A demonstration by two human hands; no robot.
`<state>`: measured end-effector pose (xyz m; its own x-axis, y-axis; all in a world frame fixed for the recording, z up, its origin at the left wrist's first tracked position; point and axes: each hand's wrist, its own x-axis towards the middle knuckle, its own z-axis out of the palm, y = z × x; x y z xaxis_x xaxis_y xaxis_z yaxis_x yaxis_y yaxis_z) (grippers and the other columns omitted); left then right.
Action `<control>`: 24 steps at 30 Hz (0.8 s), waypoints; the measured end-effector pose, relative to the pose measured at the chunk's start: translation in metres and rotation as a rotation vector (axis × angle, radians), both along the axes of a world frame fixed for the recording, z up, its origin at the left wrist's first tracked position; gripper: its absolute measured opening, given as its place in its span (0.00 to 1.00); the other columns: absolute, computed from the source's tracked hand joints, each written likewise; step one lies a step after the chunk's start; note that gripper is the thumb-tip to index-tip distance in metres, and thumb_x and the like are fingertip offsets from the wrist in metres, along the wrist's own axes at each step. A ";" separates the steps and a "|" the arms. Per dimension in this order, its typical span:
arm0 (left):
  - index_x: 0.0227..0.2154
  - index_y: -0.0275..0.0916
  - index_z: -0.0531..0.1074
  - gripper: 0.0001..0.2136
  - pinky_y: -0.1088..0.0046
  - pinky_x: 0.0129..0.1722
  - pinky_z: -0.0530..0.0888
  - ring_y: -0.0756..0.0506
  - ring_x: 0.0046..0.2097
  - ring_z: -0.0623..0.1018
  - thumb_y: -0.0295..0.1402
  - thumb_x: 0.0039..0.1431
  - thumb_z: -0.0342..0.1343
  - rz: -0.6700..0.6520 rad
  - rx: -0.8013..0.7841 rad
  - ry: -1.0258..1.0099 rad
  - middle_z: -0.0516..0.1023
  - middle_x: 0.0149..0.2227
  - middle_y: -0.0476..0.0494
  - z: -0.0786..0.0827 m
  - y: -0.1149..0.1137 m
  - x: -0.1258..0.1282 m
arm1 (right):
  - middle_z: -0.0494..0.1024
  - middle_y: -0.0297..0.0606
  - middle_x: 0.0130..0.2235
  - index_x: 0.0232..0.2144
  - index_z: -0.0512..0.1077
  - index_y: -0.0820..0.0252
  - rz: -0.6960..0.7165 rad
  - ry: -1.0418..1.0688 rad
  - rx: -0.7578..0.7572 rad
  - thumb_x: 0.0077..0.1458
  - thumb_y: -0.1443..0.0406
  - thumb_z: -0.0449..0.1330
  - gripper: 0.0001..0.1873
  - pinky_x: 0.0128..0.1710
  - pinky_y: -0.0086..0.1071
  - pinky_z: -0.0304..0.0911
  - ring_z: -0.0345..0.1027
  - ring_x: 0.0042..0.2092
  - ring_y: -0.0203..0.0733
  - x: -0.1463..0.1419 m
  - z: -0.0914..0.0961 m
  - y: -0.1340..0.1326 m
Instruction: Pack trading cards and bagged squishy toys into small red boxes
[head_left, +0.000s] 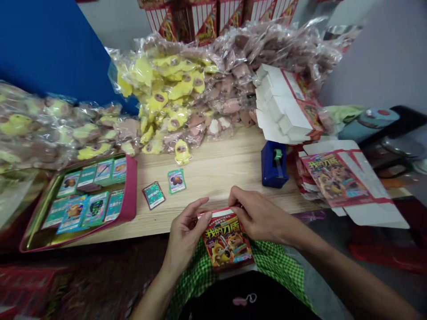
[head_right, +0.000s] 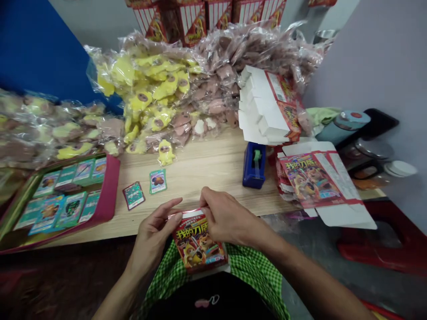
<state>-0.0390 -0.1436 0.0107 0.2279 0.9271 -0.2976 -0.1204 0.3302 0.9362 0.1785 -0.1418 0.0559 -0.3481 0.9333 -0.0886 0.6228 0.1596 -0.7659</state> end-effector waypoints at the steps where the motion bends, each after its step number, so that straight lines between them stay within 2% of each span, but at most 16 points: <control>1: 0.49 0.40 0.80 0.20 0.74 0.41 0.77 0.46 0.40 0.82 0.43 0.57 0.69 -0.006 0.005 0.005 0.85 0.38 0.44 -0.002 0.001 -0.001 | 0.73 0.35 0.32 0.35 0.62 0.57 -0.010 -0.008 0.003 0.56 0.74 0.54 0.07 0.31 0.33 0.52 0.64 0.33 0.40 -0.002 -0.002 0.001; 4: 0.43 0.40 0.84 0.16 0.74 0.41 0.76 0.46 0.39 0.82 0.44 0.57 0.68 -0.049 0.013 0.001 0.85 0.37 0.43 -0.010 0.005 -0.005 | 0.73 0.34 0.30 0.33 0.63 0.58 -0.030 -0.022 0.013 0.55 0.74 0.54 0.07 0.30 0.32 0.51 0.64 0.31 0.39 -0.006 -0.006 0.001; 8: 0.43 0.42 0.84 0.14 0.73 0.39 0.76 0.46 0.37 0.81 0.44 0.59 0.67 -0.136 0.021 0.020 0.86 0.36 0.43 -0.025 0.007 -0.017 | 0.71 0.35 0.31 0.32 0.62 0.58 0.016 -0.020 0.045 0.56 0.73 0.54 0.06 0.31 0.33 0.52 0.62 0.30 0.39 -0.010 -0.016 -0.007; 10: 0.43 0.44 0.85 0.12 0.73 0.41 0.76 0.46 0.39 0.82 0.43 0.62 0.64 -0.165 0.113 0.075 0.86 0.39 0.43 -0.033 0.005 -0.025 | 0.72 0.38 0.35 0.36 0.63 0.58 0.049 0.004 0.032 0.59 0.72 0.54 0.04 0.35 0.34 0.57 0.64 0.35 0.41 -0.010 -0.024 -0.014; 12: 0.44 0.46 0.84 0.11 0.70 0.47 0.76 0.44 0.46 0.82 0.42 0.63 0.64 -0.206 0.267 0.116 0.85 0.44 0.42 -0.040 0.002 -0.031 | 0.72 0.41 0.40 0.39 0.64 0.59 0.064 0.034 0.032 0.61 0.71 0.53 0.05 0.39 0.37 0.60 0.66 0.40 0.44 -0.011 -0.034 -0.021; 15: 0.46 0.50 0.83 0.11 0.68 0.53 0.75 0.44 0.51 0.80 0.38 0.62 0.65 -0.248 0.415 0.135 0.83 0.49 0.43 -0.044 0.000 -0.033 | 0.71 0.42 0.42 0.39 0.64 0.58 0.066 0.119 0.078 0.63 0.74 0.51 0.07 0.42 0.40 0.62 0.66 0.43 0.45 -0.014 -0.045 -0.028; 18: 0.47 0.51 0.83 0.10 0.72 0.45 0.77 0.46 0.44 0.82 0.34 0.63 0.64 -0.244 0.464 0.187 0.83 0.42 0.46 -0.032 0.002 -0.029 | 0.74 0.42 0.44 0.41 0.68 0.58 0.058 0.257 0.135 0.64 0.74 0.50 0.10 0.44 0.40 0.65 0.69 0.45 0.44 -0.014 -0.042 -0.030; 20: 0.47 0.51 0.82 0.11 0.73 0.41 0.77 0.47 0.42 0.81 0.32 0.64 0.62 -0.239 0.555 0.257 0.82 0.40 0.47 -0.012 0.007 -0.027 | 0.75 0.43 0.48 0.48 0.71 0.56 0.026 0.334 0.165 0.65 0.72 0.50 0.14 0.47 0.40 0.67 0.71 0.48 0.44 -0.007 -0.034 -0.029; 21: 0.47 0.52 0.82 0.11 0.72 0.41 0.77 0.47 0.43 0.81 0.32 0.65 0.61 -0.205 0.619 0.301 0.82 0.42 0.47 0.000 0.010 -0.027 | 0.76 0.42 0.48 0.52 0.70 0.56 -0.040 0.350 0.175 0.65 0.71 0.51 0.16 0.45 0.39 0.69 0.72 0.48 0.43 0.001 -0.030 -0.027; 22: 0.47 0.52 0.82 0.11 0.72 0.42 0.77 0.47 0.44 0.81 0.31 0.65 0.61 -0.128 0.692 0.350 0.81 0.43 0.48 0.012 0.014 -0.028 | 0.77 0.42 0.46 0.55 0.69 0.56 -0.162 0.341 0.182 0.65 0.69 0.51 0.18 0.42 0.37 0.70 0.73 0.45 0.43 0.011 -0.027 -0.025; 24: 0.47 0.54 0.81 0.13 0.70 0.43 0.76 0.46 0.45 0.79 0.30 0.64 0.62 0.104 0.850 0.466 0.80 0.46 0.49 0.032 0.025 -0.030 | 0.77 0.41 0.40 0.55 0.69 0.59 -0.552 0.243 0.164 0.63 0.66 0.53 0.19 0.33 0.34 0.69 0.72 0.36 0.42 0.036 -0.024 -0.018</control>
